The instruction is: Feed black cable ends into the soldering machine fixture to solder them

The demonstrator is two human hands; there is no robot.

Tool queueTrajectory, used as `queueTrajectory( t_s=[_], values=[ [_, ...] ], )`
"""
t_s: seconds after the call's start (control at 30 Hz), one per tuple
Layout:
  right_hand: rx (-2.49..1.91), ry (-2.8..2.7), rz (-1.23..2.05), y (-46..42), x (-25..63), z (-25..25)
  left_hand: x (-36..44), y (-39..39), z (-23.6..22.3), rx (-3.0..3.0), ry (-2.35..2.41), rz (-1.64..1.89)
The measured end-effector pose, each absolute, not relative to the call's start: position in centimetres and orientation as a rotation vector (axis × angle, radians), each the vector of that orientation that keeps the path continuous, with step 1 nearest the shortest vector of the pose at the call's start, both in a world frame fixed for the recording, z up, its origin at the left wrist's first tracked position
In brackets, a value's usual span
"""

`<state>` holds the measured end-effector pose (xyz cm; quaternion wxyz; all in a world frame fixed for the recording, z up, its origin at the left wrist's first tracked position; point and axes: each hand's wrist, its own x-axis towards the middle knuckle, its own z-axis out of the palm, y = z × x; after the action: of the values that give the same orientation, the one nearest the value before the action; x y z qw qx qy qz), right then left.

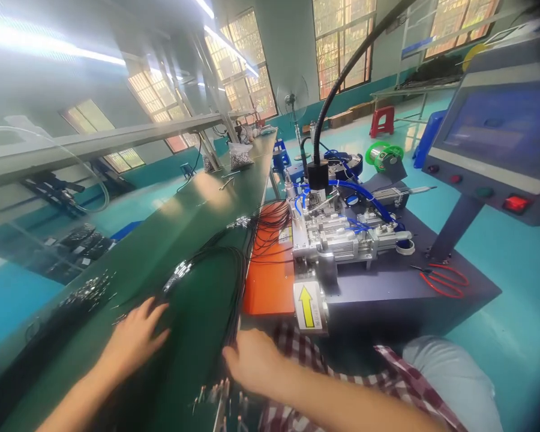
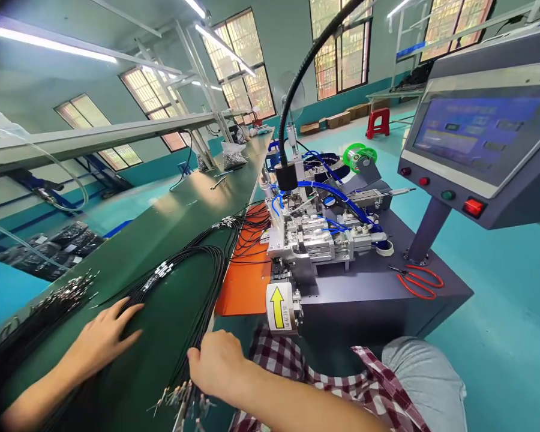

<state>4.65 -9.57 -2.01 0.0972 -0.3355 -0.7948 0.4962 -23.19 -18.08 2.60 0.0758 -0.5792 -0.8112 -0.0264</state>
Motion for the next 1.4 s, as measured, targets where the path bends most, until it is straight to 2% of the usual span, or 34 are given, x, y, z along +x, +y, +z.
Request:
queueTrajectory(
  t_s=[0.13,0.3,0.5,0.7,0.93,1.2,1.4],
  values=[
    [-1.033,-2.502,1.241,-9.2,7.2,-2.3,-16.8,-13.1,1.1,-2.179,-2.254,-0.192],
    [-1.082,-2.510,1.163,-8.8,10.1,-2.8,-10.6,-8.6,1.2,-2.581,-1.994,-0.281],
    [-1.066,-1.687,1.922,-5.5,13.8,-2.5,-8.5,-6.0,2.5,-3.004,-1.741,-0.258],
    [-1.060,-1.367,1.733,-1.6,14.9,-1.7,-7.6,-4.8,0.1,-2.939,-2.000,-0.508],
    [-1.187,-1.295,1.696,0.4,15.5,-1.8,-2.4,-2.1,-0.3,-3.029,-2.340,-1.030],
    [-1.354,-1.365,1.552,1.6,17.7,-2.2,-1.1,-0.1,-0.4,-2.496,-3.227,-1.565],
    [-1.343,-1.436,1.459,1.8,16.3,-2.2,-1.0,-0.5,-0.4,-2.328,-3.309,-1.737]
  ],
)
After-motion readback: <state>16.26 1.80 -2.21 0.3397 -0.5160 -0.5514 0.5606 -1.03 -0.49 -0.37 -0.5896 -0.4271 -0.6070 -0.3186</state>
